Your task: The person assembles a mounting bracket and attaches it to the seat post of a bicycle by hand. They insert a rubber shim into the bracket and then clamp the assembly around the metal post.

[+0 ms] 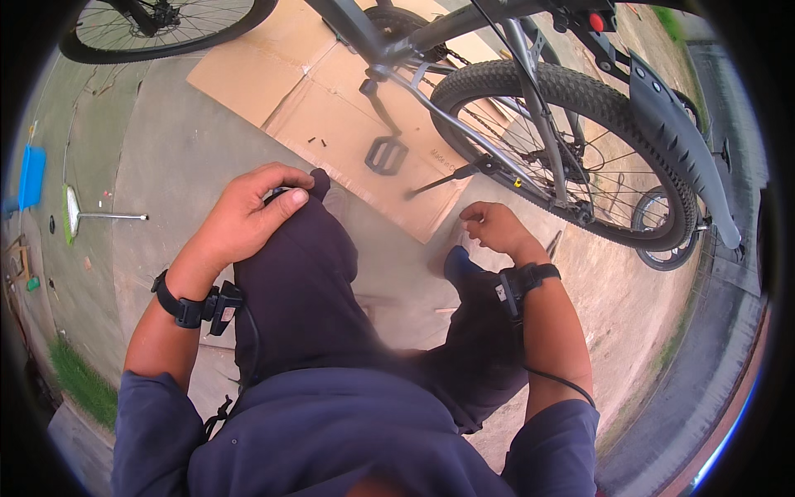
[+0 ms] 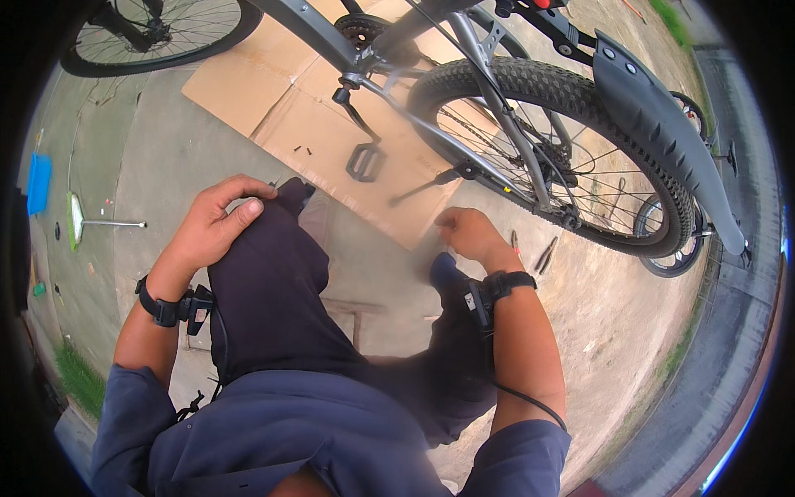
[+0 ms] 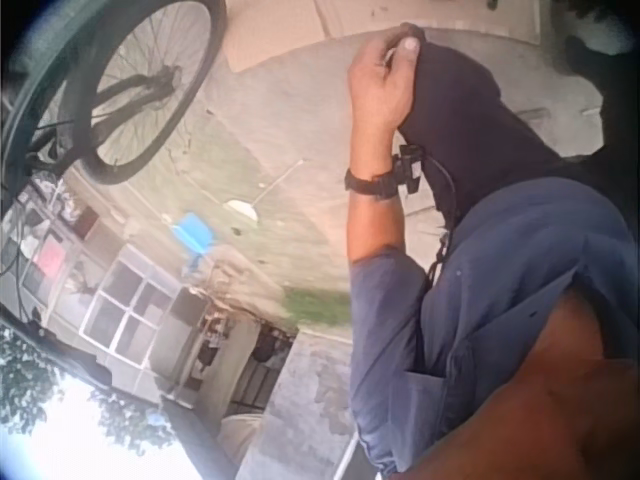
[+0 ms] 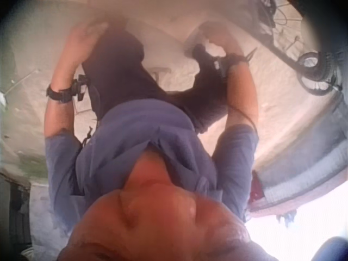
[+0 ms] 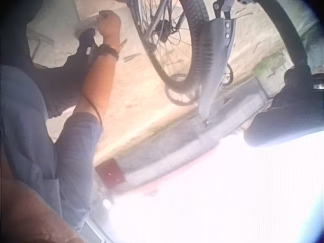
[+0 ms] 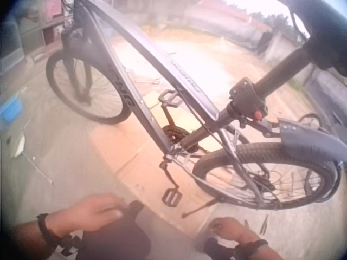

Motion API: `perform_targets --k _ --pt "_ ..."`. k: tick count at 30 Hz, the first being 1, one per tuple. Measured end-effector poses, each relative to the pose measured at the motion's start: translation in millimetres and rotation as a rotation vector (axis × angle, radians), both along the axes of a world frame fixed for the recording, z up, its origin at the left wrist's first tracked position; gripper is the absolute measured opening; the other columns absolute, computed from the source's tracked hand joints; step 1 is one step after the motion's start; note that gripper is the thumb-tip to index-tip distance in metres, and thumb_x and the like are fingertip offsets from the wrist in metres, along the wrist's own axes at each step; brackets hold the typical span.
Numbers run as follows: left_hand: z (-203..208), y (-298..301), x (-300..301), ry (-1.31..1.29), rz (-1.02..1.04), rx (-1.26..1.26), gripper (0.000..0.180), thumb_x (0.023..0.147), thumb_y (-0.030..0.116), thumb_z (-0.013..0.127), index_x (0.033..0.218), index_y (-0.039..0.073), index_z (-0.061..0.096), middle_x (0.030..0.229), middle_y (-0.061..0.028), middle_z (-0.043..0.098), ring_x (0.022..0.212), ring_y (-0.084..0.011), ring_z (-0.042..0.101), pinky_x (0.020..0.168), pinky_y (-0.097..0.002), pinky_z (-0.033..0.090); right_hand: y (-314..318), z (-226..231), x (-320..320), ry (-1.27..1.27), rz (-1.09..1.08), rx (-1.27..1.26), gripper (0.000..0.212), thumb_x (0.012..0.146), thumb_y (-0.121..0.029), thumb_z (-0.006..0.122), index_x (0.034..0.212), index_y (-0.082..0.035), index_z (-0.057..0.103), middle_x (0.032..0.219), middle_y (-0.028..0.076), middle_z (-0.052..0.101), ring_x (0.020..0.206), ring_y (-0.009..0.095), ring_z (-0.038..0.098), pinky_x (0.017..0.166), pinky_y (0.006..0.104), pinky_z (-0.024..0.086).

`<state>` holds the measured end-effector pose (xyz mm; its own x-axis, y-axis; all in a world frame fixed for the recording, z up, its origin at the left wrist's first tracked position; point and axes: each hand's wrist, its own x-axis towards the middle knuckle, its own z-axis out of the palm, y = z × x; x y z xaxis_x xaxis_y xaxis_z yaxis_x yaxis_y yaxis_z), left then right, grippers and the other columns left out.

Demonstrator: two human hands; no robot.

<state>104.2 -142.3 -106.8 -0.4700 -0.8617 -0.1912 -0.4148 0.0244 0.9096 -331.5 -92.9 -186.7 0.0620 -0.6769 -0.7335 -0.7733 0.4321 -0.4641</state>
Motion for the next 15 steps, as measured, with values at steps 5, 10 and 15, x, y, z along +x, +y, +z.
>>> perform_targets --k 5,10,15 --pt "-22.2 -8.0 22.4 0.142 0.177 0.249 0.035 0.103 0.030 0.062 0.121 0.001 0.067 0.115 -0.0101 0.072 0.110 -0.0186 0.065 0.098 -0.0335 0.049 1.9 -27.2 13.4 -0.052 -0.136 0.082 0.035 0.091 -0.018 0.067 0.121 0.002 0.070 0.095 0.015 0.073 0.068 0.021 0.069 0.066 0.0349 0.056" --pt "-81.8 -2.6 82.3 -0.061 0.290 0.332 0.034 0.101 0.029 0.063 0.121 0.002 0.068 0.111 -0.0111 0.073 0.105 -0.0206 0.068 0.095 -0.0345 0.051 3.5 -42.9 20.7 -0.085 -0.169 0.136 0.037 0.092 -0.019 0.068 0.122 0.003 0.068 0.100 0.015 0.073 0.072 0.020 0.070 0.065 0.0321 0.058" --pt "-165.7 54.6 164.4 -0.433 0.335 0.432 0.034 0.098 0.029 0.065 0.119 0.003 0.070 0.110 -0.0159 0.074 0.103 -0.0280 0.070 0.092 -0.0368 0.054 0.0 -38.6 35.1 -0.095 -0.218 0.194 0.033 0.094 -0.016 0.069 0.122 0.002 0.067 0.103 0.012 0.072 0.086 0.018 0.071 0.065 0.0306 0.059"
